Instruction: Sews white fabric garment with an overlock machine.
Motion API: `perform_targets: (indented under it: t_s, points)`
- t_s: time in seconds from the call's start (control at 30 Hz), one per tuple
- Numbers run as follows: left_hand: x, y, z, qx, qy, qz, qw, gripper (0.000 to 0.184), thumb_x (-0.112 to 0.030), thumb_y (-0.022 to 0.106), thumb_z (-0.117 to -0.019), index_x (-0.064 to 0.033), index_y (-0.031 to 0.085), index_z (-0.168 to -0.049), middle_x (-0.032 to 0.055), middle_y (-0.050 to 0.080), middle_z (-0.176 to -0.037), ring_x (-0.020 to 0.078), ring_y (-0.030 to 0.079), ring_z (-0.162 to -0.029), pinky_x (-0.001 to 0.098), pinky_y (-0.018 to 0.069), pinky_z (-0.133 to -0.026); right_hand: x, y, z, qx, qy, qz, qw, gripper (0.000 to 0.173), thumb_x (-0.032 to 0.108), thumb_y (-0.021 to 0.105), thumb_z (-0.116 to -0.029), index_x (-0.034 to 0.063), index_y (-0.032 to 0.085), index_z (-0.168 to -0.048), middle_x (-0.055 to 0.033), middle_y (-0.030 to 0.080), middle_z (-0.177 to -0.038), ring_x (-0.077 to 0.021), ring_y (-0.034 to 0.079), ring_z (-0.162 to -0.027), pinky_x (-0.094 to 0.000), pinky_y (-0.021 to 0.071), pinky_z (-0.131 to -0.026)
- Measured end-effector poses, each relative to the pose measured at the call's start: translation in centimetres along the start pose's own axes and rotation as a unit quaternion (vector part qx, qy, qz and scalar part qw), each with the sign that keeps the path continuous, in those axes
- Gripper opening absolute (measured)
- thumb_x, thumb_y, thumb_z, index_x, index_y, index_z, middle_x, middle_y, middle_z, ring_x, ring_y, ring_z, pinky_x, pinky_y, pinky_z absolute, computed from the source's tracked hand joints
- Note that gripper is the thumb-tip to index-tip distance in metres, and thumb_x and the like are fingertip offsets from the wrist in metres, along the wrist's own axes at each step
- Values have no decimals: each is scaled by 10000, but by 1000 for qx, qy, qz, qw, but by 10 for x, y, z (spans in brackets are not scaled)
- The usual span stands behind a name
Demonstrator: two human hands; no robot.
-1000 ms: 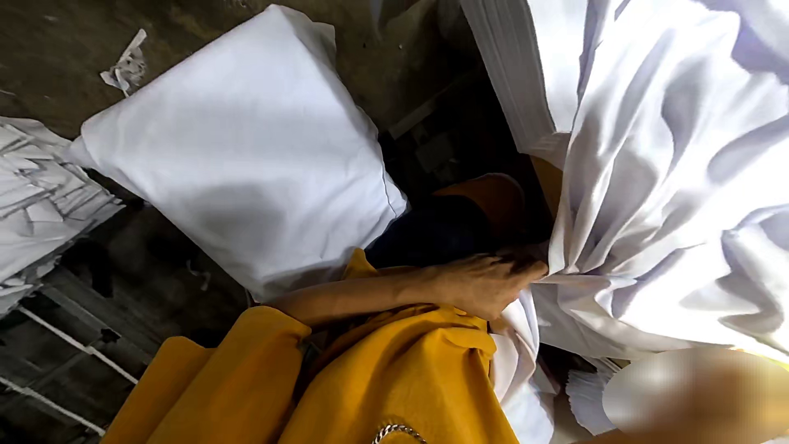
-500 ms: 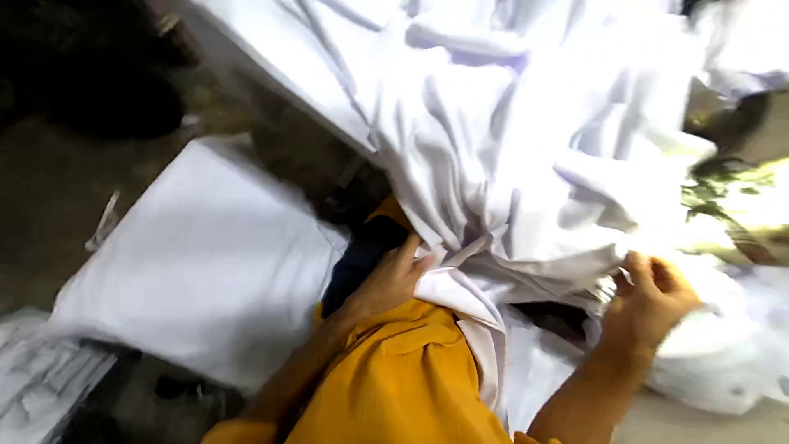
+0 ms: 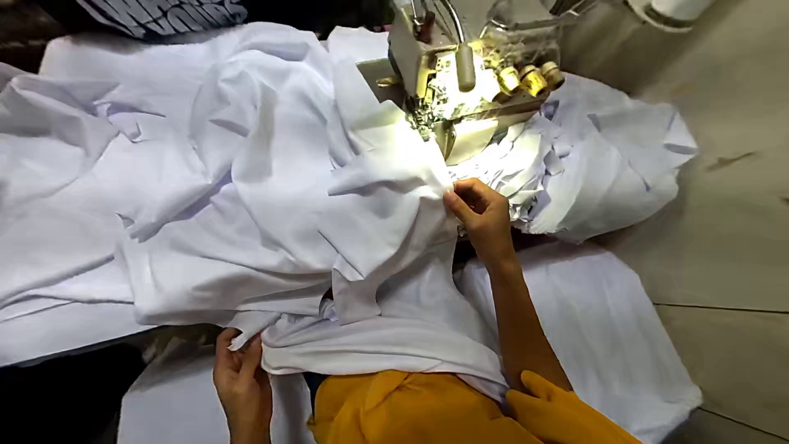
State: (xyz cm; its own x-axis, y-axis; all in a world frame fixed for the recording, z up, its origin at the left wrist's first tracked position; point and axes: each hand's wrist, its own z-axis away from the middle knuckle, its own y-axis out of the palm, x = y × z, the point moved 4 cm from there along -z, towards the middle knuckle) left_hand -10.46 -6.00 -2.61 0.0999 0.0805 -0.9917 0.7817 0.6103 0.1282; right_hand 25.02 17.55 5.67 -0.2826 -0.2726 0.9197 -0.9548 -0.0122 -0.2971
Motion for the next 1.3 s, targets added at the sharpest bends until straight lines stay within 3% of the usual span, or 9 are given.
perform_targets:
  t_s: [0.13, 0.23, 0.3, 0.4, 0.53, 0.73, 0.87, 1.03, 1.3]
  points:
    - [-10, 10, -2, 84, -25, -236, 968, 311, -134, 564, -971, -13, 524, -1255, -54, 651, -921, -29, 628, -750, 186, 553, -679, -2, -2, 1, -2, -2, -16, 1000, 160, 163, 669, -989, 54, 691, -1104, -37, 715, -945, -92, 691, -797, -278, 602, -719]
    - [-31, 6, -1, 108, 6, -446, 888, 415, -235, 579, -1017, 50, 551, -1318, 208, 691, -1015, 289, 701, -830, 510, 586, -717, -3, -2, 0, 2, 0, -22, 1000, 148, 162, 668, -990, 57, 693, -1093, -37, 714, -935, -95, 688, -786, -273, 595, -701]
    - [-55, 10, -3, 69, 74, -493, 864, 414, -206, 528, -1039, 62, 531, -1355, 259, 667, -1126, 373, 685, -965, 568, 567, -794, -4, -2, -1, 3, -2, -24, 1000, 145, 164, 669, -991, 60, 693, -1090, -37, 716, -934, -97, 690, -781, -268, 596, -691]
    - [-87, 41, -12, 62, 163, -472, 864, 385, -210, 502, -1061, 57, 556, -1333, 236, 659, -1167, 279, 670, -996, 420, 570, -814, -6, -1, -1, 6, 1, -22, 1000, 152, 168, 661, -996, 57, 696, -1094, -41, 718, -948, -102, 693, -793, -279, 597, -703]
    - [-96, 116, -33, 179, 239, -360, 884, 350, -247, 529, -1063, 25, 617, -1265, 144, 678, -1159, 147, 664, -1056, 299, 569, -891, -7, 2, 1, -6, 5, -16, 1000, 159, 210, 658, -1006, 72, 704, -1071, -22, 718, -927, -83, 686, -782, -261, 587, -694]
    - [-105, 225, -70, 232, 384, -363, 817, 258, -151, 524, -1050, -41, 668, -1234, 123, 660, -1249, 245, 603, -1186, 400, 497, -1005, -7, 7, -2, -28, 10, 6, 1000, 210, 299, 677, -996, 93, 714, -1006, 0, 702, -869, -68, 659, -729, -248, 560, -638]
    - [-110, 282, -70, 301, 441, -373, 759, 340, -171, 485, -1057, -57, 635, -1339, 122, 607, -1391, 278, 528, -1344, 454, 412, -1124, -3, 7, -10, -50, 8, 6, 999, 203, 301, 670, -999, 104, 717, -1007, 4, 706, -875, -66, 663, -732, -243, 559, -632]
    - [-82, 305, -78, 301, 442, -448, 716, 471, -269, 341, -1101, -53, 532, -1473, 122, 491, -1556, 299, 374, -1499, 514, 279, -1222, 5, 8, -19, -59, 14, 6, 998, 157, 265, 713, -973, 108, 713, -959, 10, 706, -830, -64, 674, -708, -236, 571, -618]
    - [-69, 300, -84, 287, 442, -445, 723, 510, -291, 298, -1111, -59, 462, -1534, 86, 421, -1617, 252, 311, -1536, 491, 214, -1256, 2, 5, -23, -73, 39, -5, 997, 176, 184, 789, -899, 117, 631, -861, 18, 695, -787, -63, 659, -664, -231, 558, -590]
